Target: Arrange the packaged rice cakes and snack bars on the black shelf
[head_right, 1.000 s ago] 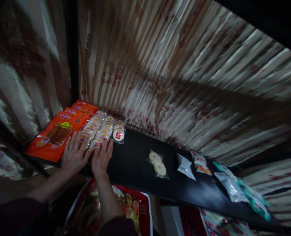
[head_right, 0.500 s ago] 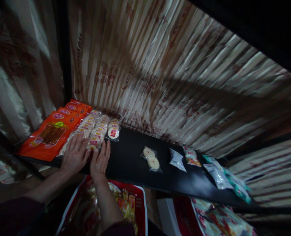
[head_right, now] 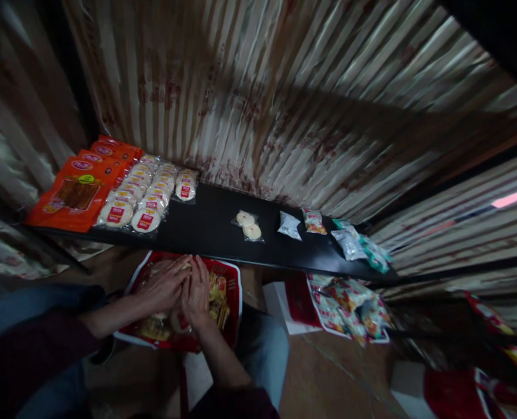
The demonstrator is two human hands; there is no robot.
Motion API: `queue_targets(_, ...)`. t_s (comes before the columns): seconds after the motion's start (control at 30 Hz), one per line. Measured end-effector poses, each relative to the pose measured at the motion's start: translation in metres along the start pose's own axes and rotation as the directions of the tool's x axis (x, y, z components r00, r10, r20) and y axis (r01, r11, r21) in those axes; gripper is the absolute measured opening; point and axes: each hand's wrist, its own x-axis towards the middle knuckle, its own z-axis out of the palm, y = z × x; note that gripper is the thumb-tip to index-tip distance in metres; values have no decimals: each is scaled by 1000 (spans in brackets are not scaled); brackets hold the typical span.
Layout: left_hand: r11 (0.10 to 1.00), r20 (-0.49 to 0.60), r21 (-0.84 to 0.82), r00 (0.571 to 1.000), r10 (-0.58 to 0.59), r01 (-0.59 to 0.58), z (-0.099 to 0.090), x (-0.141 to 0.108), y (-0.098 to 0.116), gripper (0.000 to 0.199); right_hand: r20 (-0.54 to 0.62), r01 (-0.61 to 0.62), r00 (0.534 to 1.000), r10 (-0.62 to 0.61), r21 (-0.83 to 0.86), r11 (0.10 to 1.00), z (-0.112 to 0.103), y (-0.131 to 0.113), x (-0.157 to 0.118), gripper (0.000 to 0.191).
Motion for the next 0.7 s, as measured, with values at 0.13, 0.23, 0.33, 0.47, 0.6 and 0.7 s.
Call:
queue_targets(0.13, 989, 349, 16, 927, -141, 144, 18, -14, 17, 52, 112, -94, 989, 98, -46, 995, -9, 31, -32, 41)
queue_targets(0.23, 985, 474, 77, 864, -172, 153, 21, -19, 22, 61, 172, -143, 973, 151, -61, 988, -13, 46, -44, 39)
queue_targets(0.33, 987, 495, 92, 853, -163, 135, 22, -21, 22, 63, 283, -143, 948, 145, -29, 989, -17, 50, -52, 36)
queue_targets(0.47, 982, 472, 131, 863, -182, 135, 23, -19, 12, 63, 360, -149, 922, 140, -3, 989, -19, 45, -59, 34)
queue_targets(0.6, 944, 396, 203, 860, -323, 261, 20, -10, -7, 57, 391, -143, 912, 128, 9, 990, -18, 40, -57, 28)
queue_targets(0.7, 879, 311, 275, 829, -464, 389, 20, -5, -20, 58, 422, -103, 901, 95, -6, 995, -22, 37, -44, 28)
